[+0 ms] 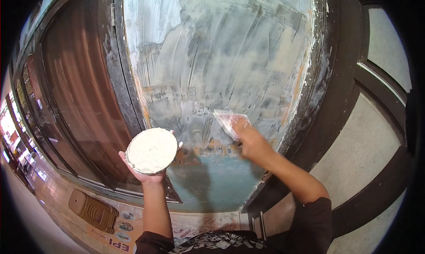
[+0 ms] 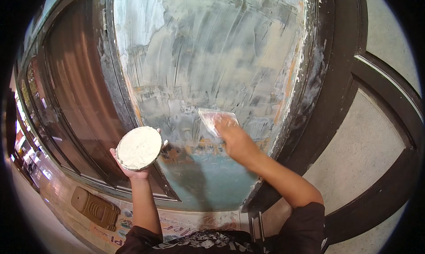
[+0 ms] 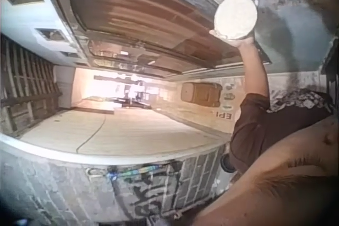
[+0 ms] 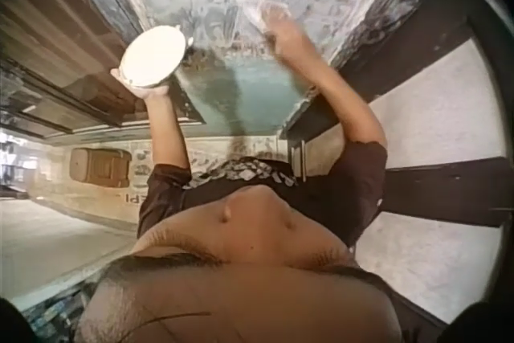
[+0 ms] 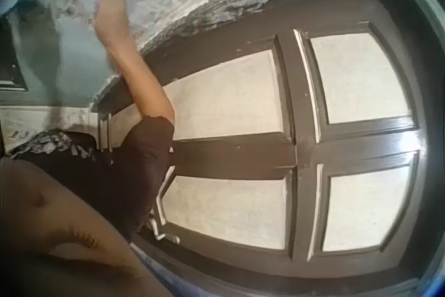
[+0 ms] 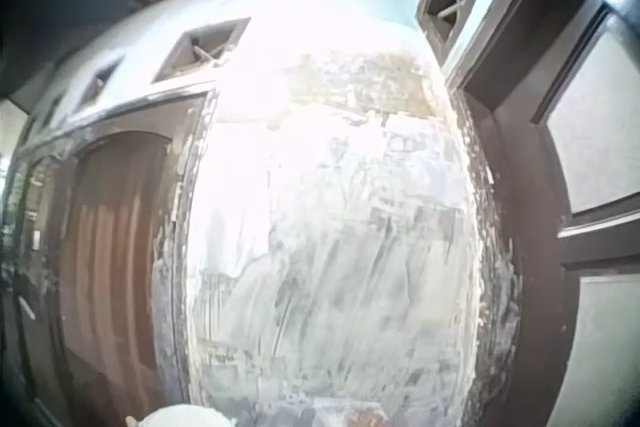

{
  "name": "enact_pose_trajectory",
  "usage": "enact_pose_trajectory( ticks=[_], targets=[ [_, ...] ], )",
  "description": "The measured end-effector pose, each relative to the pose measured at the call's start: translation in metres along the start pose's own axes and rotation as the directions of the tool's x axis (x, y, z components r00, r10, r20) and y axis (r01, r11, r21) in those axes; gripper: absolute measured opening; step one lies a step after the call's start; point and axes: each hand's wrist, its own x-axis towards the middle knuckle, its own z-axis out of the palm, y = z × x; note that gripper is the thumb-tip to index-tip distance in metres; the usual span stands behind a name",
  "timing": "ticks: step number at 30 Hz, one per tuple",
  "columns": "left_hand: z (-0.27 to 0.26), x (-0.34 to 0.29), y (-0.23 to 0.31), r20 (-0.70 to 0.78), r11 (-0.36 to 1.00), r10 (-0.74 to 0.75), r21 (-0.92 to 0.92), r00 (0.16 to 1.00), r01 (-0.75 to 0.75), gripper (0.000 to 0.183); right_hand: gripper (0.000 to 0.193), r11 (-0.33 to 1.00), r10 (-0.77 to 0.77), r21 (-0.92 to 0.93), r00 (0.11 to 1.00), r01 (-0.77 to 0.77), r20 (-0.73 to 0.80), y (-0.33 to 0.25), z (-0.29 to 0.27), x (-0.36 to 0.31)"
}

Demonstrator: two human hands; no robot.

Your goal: Applying and smoothing putty on a wall using a spatula.

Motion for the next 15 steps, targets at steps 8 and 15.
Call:
enact_pose_trajectory(
  ticks=[8, 15],
  targets=[
    [-0.003, -0.033, -0.055, -0.363, 1.0, -0.007, 0.004, 0.932, 0.009, 0.097, 0.034, 0.007, 0.427, 0.943, 0.854, -0.333, 0.298, -0.011, -0.072, 0.016],
    [0.028, -0.055, -0.104, -0.226, 0.95, -0.312, -0.096, 0.923, 0.298, 0.098, 0.03, 0.173, 0.35, 0.952, 0.919, -0.251, 0.179, -0.024, -0.028, 0.011]
  ],
)
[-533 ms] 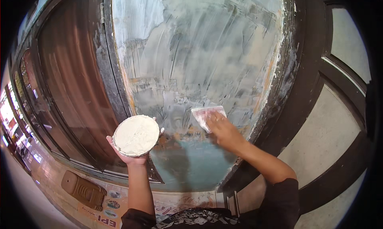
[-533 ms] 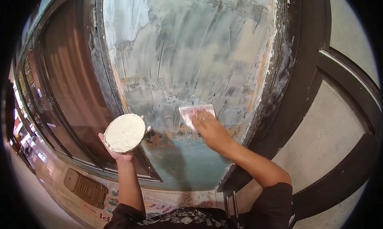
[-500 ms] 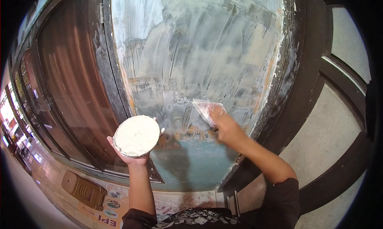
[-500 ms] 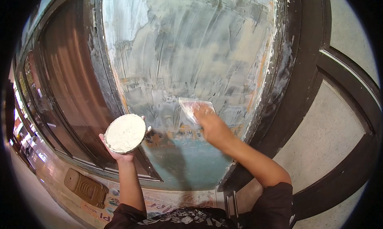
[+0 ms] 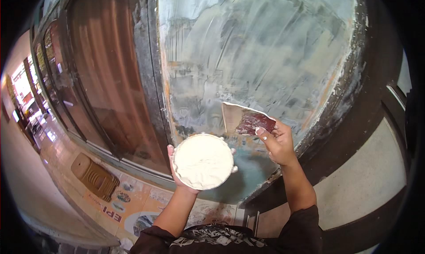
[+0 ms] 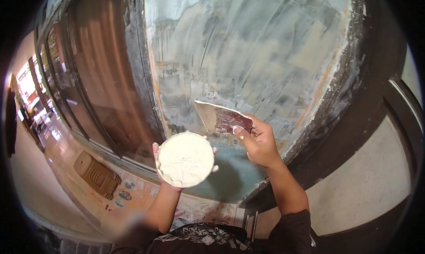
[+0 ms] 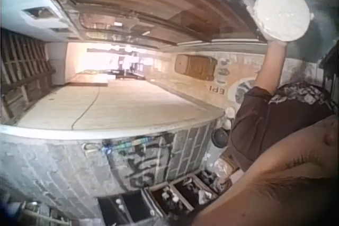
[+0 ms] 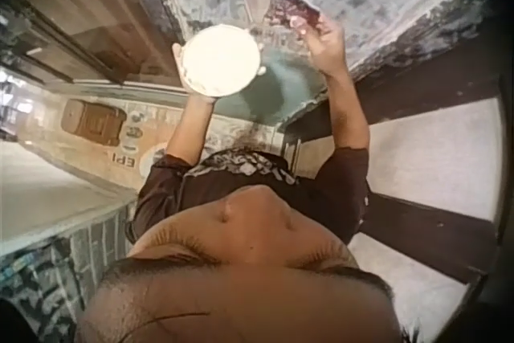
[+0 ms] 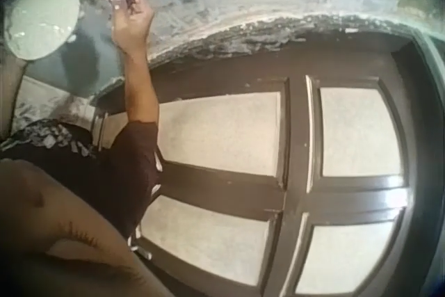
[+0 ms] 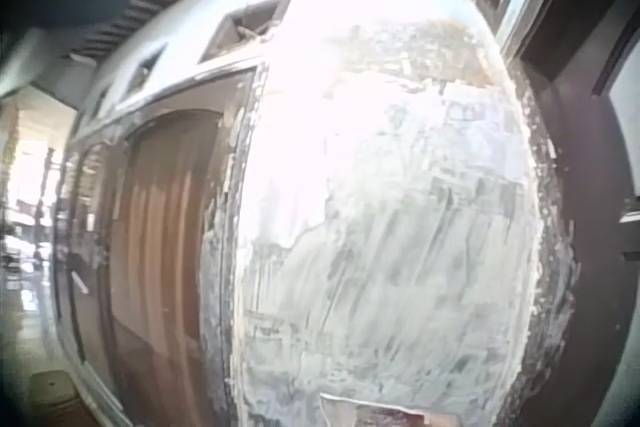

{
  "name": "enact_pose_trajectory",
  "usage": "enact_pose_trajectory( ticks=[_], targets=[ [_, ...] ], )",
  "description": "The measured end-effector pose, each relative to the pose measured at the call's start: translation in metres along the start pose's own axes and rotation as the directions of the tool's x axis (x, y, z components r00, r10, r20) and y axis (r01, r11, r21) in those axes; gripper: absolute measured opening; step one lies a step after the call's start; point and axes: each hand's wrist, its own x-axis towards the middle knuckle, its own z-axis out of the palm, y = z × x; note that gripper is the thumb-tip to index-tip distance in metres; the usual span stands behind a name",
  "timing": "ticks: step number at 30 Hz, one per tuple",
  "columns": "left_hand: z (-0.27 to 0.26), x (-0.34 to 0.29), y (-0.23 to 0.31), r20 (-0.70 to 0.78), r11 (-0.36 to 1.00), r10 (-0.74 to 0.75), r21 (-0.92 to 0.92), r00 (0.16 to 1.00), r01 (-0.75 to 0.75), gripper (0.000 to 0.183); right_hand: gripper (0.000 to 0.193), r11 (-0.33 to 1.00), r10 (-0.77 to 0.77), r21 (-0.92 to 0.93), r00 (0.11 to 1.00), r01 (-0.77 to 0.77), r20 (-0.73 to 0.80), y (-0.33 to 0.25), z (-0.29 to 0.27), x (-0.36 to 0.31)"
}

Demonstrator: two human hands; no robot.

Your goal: Applying and smoothing putty on a wall using a spatula.

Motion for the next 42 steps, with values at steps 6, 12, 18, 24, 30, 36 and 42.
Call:
enact_pose_trajectory(
  ticks=[6, 12, 18, 24, 30, 36, 42],
  targets=[
    [0.005, -0.014, -0.02, -0.044, 0.997, -0.05, 0.058, 0.998, 0.053, 0.1, 0.03, 0.992, 0.115, 0.045, 0.991, -0.118, 0.065, 0.023, 0.005, 0.001],
    [0.0, -0.024, -0.029, -0.055, 0.997, -0.07, -0.034, 0.996, 0.068, 0.107, 0.033, 0.982, 0.098, 0.154, 0.991, -0.112, 0.095, 0.046, 0.017, -0.006],
    [-0.009, -0.03, -0.03, -0.113, 0.997, -0.049, -0.069, 0.992, 0.041, 0.108, 0.032, 0.994, 0.083, 0.061, 0.988, -0.092, 0.128, 0.058, 0.026, -0.013],
    [-0.018, -0.033, -0.027, -0.167, 0.999, -0.014, -0.038, 0.986, 0.008, 0.107, 0.031, 1.0, 0.02, 0.002, 0.983, -0.021, 0.18, 0.065, 0.026, -0.015],
    [-0.027, -0.035, -0.023, -0.087, 1.0, -0.011, -0.021, 0.996, 0.009, 0.104, 0.032, 0.999, 0.043, -0.018, 0.982, -0.04, 0.183, 0.06, 0.032, -0.025],
    [-0.045, -0.038, -0.018, -0.282, 0.995, 0.095, 0.032, 0.955, -0.089, 0.096, 0.036, 0.958, 0.024, -0.282, 0.968, 0.049, 0.249, 0.065, 0.025, -0.029],
    [-0.052, -0.039, -0.02, -0.192, 0.995, 0.094, -0.005, 0.977, -0.097, 0.09, 0.048, 0.929, -0.075, -0.327, 0.951, 0.176, 0.299, 0.065, 0.027, -0.028]
  ],
)
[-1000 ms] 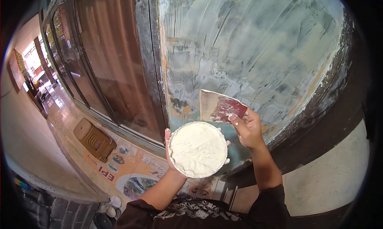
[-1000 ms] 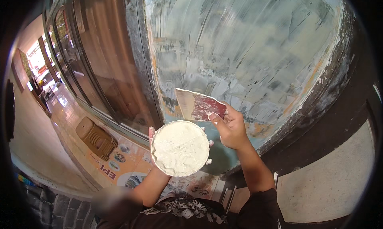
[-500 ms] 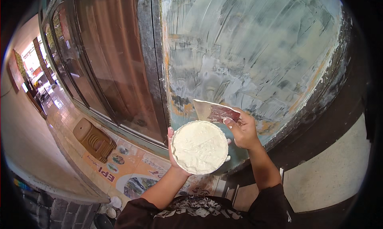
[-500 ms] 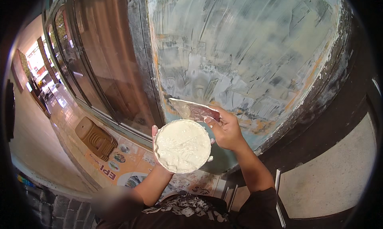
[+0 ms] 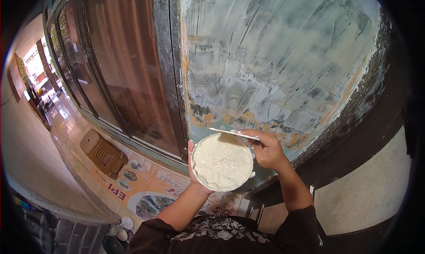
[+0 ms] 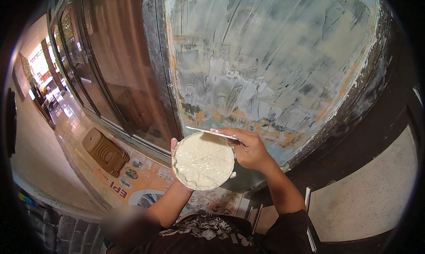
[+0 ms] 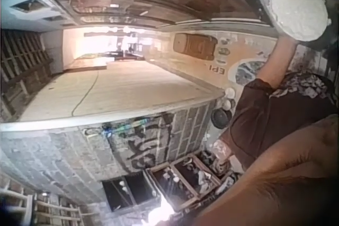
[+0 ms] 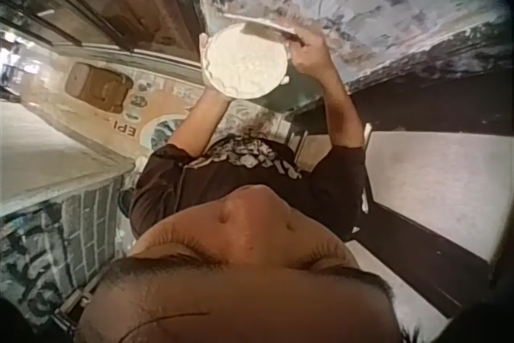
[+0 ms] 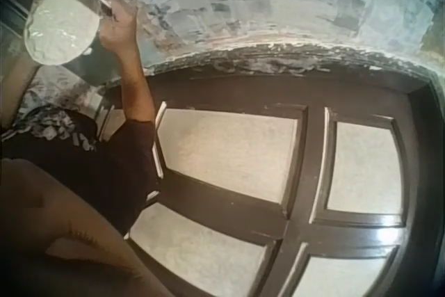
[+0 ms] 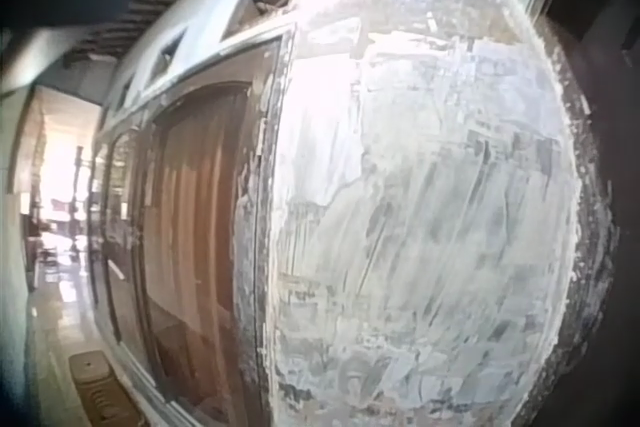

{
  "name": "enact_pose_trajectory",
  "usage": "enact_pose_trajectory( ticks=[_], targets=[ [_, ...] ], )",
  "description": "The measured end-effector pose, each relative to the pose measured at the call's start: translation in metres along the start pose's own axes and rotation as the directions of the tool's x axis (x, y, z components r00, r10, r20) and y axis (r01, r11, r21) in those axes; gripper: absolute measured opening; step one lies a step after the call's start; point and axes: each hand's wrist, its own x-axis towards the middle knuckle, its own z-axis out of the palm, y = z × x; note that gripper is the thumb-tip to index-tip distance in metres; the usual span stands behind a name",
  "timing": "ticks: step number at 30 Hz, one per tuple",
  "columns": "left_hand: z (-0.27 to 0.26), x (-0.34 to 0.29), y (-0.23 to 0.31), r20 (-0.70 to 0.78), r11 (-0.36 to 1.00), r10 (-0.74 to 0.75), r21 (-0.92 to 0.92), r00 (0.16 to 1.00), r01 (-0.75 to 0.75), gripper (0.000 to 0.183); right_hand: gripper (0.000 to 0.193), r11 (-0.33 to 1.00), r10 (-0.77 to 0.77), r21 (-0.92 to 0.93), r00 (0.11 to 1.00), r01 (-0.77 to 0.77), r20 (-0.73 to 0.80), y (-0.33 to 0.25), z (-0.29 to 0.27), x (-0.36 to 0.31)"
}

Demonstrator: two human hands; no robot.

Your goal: Applying and smoothing putty on a wall using a spatula.

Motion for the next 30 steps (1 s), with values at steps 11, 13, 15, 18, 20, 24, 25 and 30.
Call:
enact_pose_trajectory(
  ticks=[11, 13, 15, 18, 20, 24, 25, 30],
  targets=[
    [-0.001, 0.008, -0.003, -0.076, 0.987, -0.002, 0.159, 0.997, 0.015, 0.112, 0.062, 0.972, -0.073, -0.21, 0.984, 0.107, 0.16, 0.009, -0.019, -0.005],
    [0.008, 0.005, -0.005, -0.023, 0.991, -0.045, 0.126, 0.999, 0.047, 0.113, 0.063, 0.966, -0.078, -0.23, 0.98, 0.119, 0.181, 0.013, -0.022, -0.006],
    [0.02, 0.002, -0.009, 0.038, 0.992, -0.105, 0.071, 0.994, 0.102, 0.112, 0.063, 0.96, -0.06, -0.258, 0.982, 0.106, 0.177, 0.021, -0.024, -0.011],
    [0.01, -0.001, -0.005, 0.082, 0.986, -0.161, 0.047, 0.983, 0.158, 0.109, 0.062, 0.943, -0.044, -0.318, 0.982, 0.102, 0.183, 0.022, -0.027, -0.013],
    [0.011, -0.006, -0.005, 0.109, 0.974, -0.191, -0.101, 0.975, 0.202, 0.109, 0.062, 0.93, -0.045, -0.351, 0.98, 0.112, 0.193, 0.022, -0.03, -0.014],
    [0.012, -0.012, -0.005, 0.098, 0.974, -0.189, -0.109, 0.977, 0.199, 0.109, 0.058, 0.909, -0.088, -0.398, 0.99, 0.124, 0.109, 0.015, -0.038, -0.013],
    [0.013, -0.012, -0.006, 0.099, 0.972, -0.193, -0.117, 0.976, 0.204, 0.109, 0.057, 0.911, -0.139, -0.386, 0.989, 0.148, 0.051, 0.009, -0.04, -0.012],
    [-0.004, -0.009, -0.003, -0.005, 0.997, -0.032, 0.075, 0.999, 0.033, 0.1, 0.05, 0.813, -0.298, -0.406, 0.897, 0.418, 0.326, -0.035, -0.031, 0.0]
  ],
)
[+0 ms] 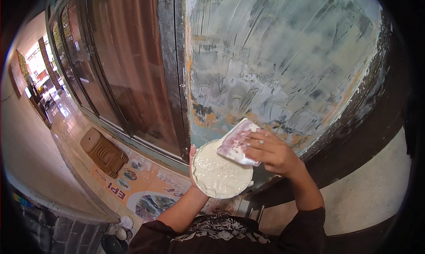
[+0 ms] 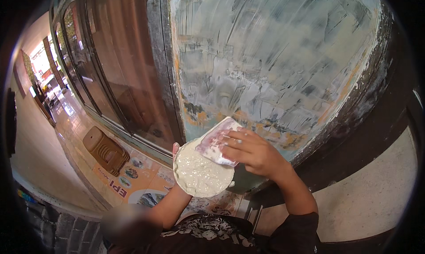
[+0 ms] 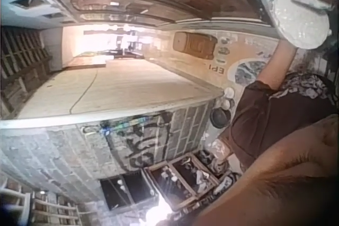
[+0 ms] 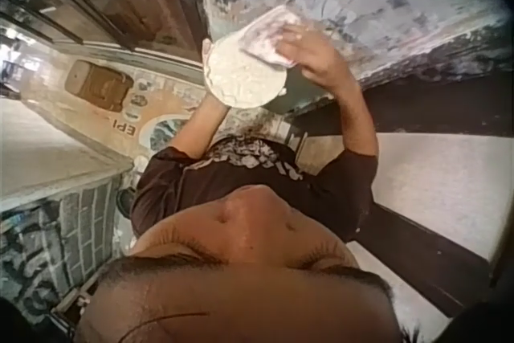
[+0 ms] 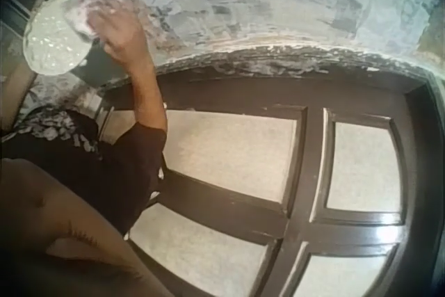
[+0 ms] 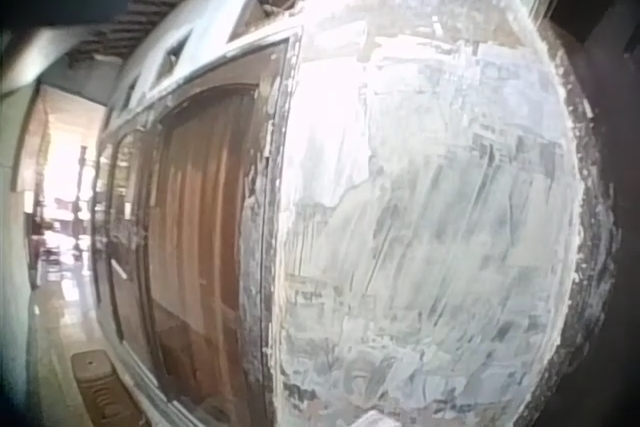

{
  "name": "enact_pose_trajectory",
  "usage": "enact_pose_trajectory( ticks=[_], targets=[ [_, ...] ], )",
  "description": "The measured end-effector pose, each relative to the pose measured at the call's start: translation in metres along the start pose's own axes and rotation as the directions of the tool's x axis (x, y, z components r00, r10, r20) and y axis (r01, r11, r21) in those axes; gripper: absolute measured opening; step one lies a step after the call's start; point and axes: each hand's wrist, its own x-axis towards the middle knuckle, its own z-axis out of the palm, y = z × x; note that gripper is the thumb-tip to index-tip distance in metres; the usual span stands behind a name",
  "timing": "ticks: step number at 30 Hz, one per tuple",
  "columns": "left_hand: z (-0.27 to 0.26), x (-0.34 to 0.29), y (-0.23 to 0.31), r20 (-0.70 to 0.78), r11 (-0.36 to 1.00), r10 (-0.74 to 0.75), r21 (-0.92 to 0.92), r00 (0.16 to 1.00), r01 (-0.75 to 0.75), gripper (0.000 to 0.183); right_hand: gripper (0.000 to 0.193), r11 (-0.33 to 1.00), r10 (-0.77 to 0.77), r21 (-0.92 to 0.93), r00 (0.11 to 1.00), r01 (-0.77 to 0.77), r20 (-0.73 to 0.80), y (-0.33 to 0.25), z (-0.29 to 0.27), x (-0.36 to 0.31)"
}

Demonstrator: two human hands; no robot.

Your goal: Applying and smoothing putty on a wall using a spatula.

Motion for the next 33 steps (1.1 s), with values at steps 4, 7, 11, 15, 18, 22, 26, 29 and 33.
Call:
enact_pose_trajectory(
  ticks=[4, 7, 11, 15, 18, 22, 26, 29, 33],
  targets=[
    [-0.006, 0.002, -0.001, -0.018, 0.998, -0.054, 0.04, 0.998, 0.055, 0.114, 0.036, 0.987, -0.134, -0.068, 0.973, 0.149, 0.191, -0.014, 0.002, 0.011],
    [0.001, -0.006, 0.001, 0.065, 0.993, -0.092, -0.07, 0.994, 0.096, 0.113, 0.039, 0.987, -0.13, -0.066, 0.963, 0.15, 0.237, -0.014, 0.002, 0.013],
    [0.015, -0.015, 0.001, 0.158, 0.971, -0.127, -0.18, 0.979, 0.155, 0.112, 0.053, 0.995, -0.064, -0.063, 0.975, 0.079, 0.214, -0.005, 0.004, 0.007],
    [0.019, -0.02, 0.005, 0.166, 0.975, -0.168, -0.115, 0.972, 0.189, 0.114, 0.071, 1.0, 0.003, -0.025, 0.982, 0.001, 0.188, 0.009, 0.008, -0.002],
    [0.005, -0.022, 0.004, 0.126, 0.978, -0.155, -0.12, 0.98, 0.17, 0.111, 0.071, 0.995, 0.095, 0.007, 0.982, -0.097, 0.163, 0.021, 0.018, -0.014],
    [0.007, -0.024, 0.004, 0.083, 0.979, -0.156, -0.121, 0.984, 0.165, 0.104, 0.066, 0.968, 0.244, 0.027, 0.964, -0.248, 0.104, 0.041, 0.035, -0.029],
    [0.008, -0.024, 0.007, 0.2, 0.966, -0.18, -0.151, 0.963, 0.212, 0.101, 0.057, 0.889, 0.439, 0.178, 0.895, -0.421, -0.076, 0.048, 0.036, -0.037],
    [0.005, -0.02, 0.011, 0.139, 0.968, -0.181, -0.152, 0.974, 0.202, 0.102, 0.04, 0.679, 0.622, 0.539, 0.781, -0.499, -0.061, 0.035, 0.025, -0.034],
    [0.009, -0.011, 0.015, 0.092, 0.973, -0.166, -0.144, 0.982, 0.178, 0.104, 0.039, 0.286, 0.725, 0.915, 0.689, -0.285, -0.012, 0.031, 0.019, -0.028]
  ],
)
